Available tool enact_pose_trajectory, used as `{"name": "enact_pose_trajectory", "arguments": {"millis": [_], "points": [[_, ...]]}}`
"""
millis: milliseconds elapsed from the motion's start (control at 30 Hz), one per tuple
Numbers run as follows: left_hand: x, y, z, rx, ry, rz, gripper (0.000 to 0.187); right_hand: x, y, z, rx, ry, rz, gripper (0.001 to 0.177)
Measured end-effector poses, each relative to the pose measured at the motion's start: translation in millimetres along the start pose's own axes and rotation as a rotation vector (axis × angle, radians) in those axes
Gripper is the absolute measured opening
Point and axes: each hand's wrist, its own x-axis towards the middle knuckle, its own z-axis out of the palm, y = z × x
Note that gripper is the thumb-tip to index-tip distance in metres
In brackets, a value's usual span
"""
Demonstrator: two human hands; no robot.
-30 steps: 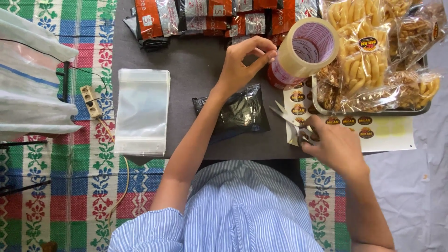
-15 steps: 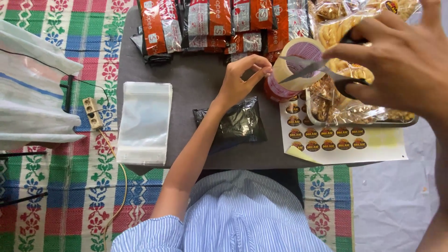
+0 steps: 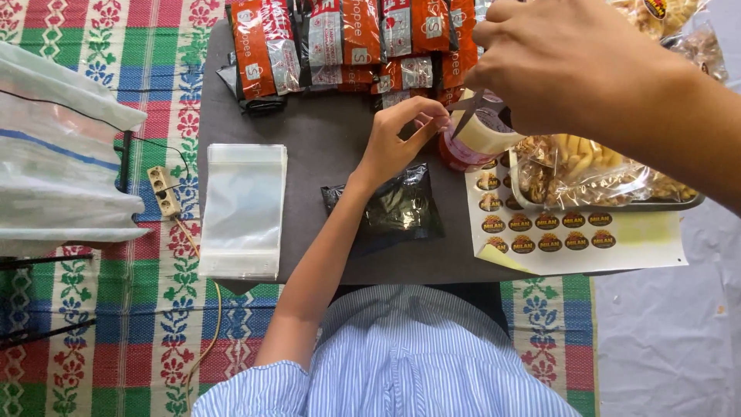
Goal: The person seals a black plastic pouch using tape and scissors.
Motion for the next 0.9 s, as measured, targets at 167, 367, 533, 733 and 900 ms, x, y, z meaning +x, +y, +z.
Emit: {"name": "enact_pose_trajectory", "arguments": {"millis": [167, 367, 533, 733, 900], "points": [[1, 3, -1, -0.009, -0.007, -0.025, 0.012, 4, -6, 1, -0.043, 0.020, 0.006, 0.026], [0, 3, -1, -0.004, -0.017, -0.039, 0.011, 7, -9, -1, -0.024, 0.004, 0.010, 0.019], [-1, 2, -1, 0.007, -0.022, -0.047, 0.012, 5, -11, 2, -0.020, 0.021, 0.009, 0.015], [1, 4, -1, 0.000, -0.034, -0.041, 0.011, 0, -17, 0, -0.231, 0.147, 0.004, 0.014], [1, 4, -1, 0.037, -0.027, -0.014, 0.011, 0, -25, -9, -0.288, 0.042, -0.021, 0.021]]}}
